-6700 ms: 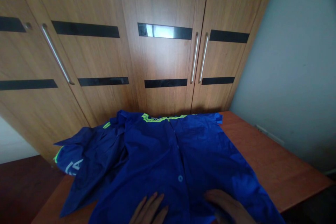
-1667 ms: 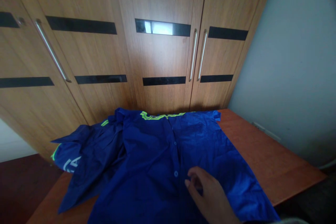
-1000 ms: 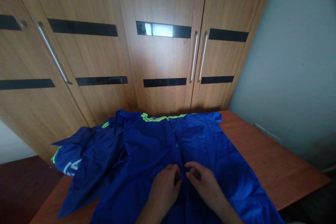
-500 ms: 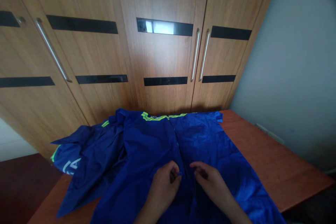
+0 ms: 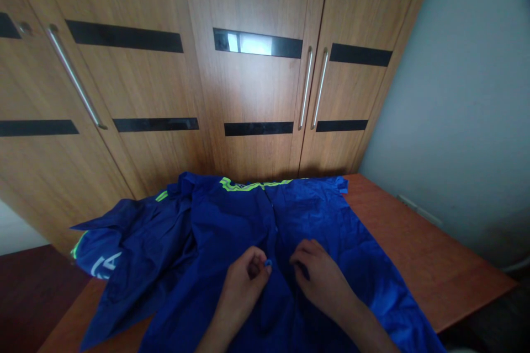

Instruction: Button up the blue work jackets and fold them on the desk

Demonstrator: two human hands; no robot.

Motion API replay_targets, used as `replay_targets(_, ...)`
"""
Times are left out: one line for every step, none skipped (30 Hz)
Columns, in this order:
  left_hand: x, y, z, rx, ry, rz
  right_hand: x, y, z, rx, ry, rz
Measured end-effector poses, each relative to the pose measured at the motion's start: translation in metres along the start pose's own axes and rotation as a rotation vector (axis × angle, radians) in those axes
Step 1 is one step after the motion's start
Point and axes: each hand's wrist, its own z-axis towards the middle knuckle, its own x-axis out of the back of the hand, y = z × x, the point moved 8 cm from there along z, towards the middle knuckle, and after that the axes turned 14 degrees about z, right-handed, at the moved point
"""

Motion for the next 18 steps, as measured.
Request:
replay_targets(-0.001,0.000,0.000,0.005,-0.012,-0.019,0.000,-0.007,0.000,0.025,-0.009,0.067)
replay_targets(-0.002,0.000,0.001,0.013,-0.027,-0.041,-0.001,-0.012,0.000,0.037,-0.024,0.130)
replay_targets(-0.003,-0.001,0.001,0.026,-0.042,-0.065,-0.003,-0.015,-0.001,0.034,-0.046,0.177)
replay_targets(-0.004,-0.001,0.001,0.041,-0.059,-0.096,-0.006,-0.016,-0.002,0.020,-0.071,0.202)
replay_targets(-0.005,0.000,0.001,0.055,-0.076,-0.130,-0.009,-0.015,-0.003,0.003,-0.098,0.205)
replay_targets(-0.005,0.000,0.000,0.068,-0.090,-0.164,-0.011,-0.014,-0.004,-0.010,-0.122,0.193)
replay_targets(-0.004,0.000,0.000,0.081,-0.099,-0.193,-0.012,-0.012,-0.005,-0.017,-0.137,0.175)
replay_targets(-0.004,0.000,-0.001,0.091,-0.105,-0.218,-0.011,-0.011,-0.005,-0.018,-0.142,0.160)
replay_targets(-0.003,0.000,-0.001,0.100,-0.109,-0.238,-0.009,-0.011,-0.004,-0.017,-0.138,0.154)
replay_targets(-0.003,0.000,-0.001,0.110,-0.113,-0.254,-0.005,-0.011,-0.004,-0.017,-0.131,0.163)
replay_targets(-0.003,0.000,-0.002,0.121,-0.118,-0.263,-0.001,-0.013,-0.004,-0.022,-0.127,0.184)
replay_targets(-0.003,-0.001,-0.002,0.134,-0.125,-0.270,0.002,-0.015,-0.005,-0.029,-0.125,0.213)
replay_targets(-0.004,-0.001,-0.002,0.146,-0.133,-0.274,0.005,-0.019,-0.006,-0.035,-0.127,0.241)
replay_targets(-0.005,-0.002,-0.002,0.155,-0.139,-0.274,0.005,-0.023,-0.008,-0.033,-0.129,0.263)
replay_targets(-0.005,-0.002,-0.002,0.162,-0.140,-0.272,0.004,-0.028,-0.011,-0.026,-0.133,0.268)
replay_targets(-0.006,-0.002,-0.002,0.164,-0.140,-0.273,-0.001,-0.033,-0.014,-0.010,-0.143,0.253)
replay_targets(-0.006,-0.002,-0.002,0.161,-0.138,-0.274,-0.009,-0.038,-0.018,0.016,-0.168,0.218)
replay_targets(-0.005,-0.001,-0.001,0.157,-0.134,-0.277,-0.020,-0.043,-0.022,0.051,-0.217,0.171)
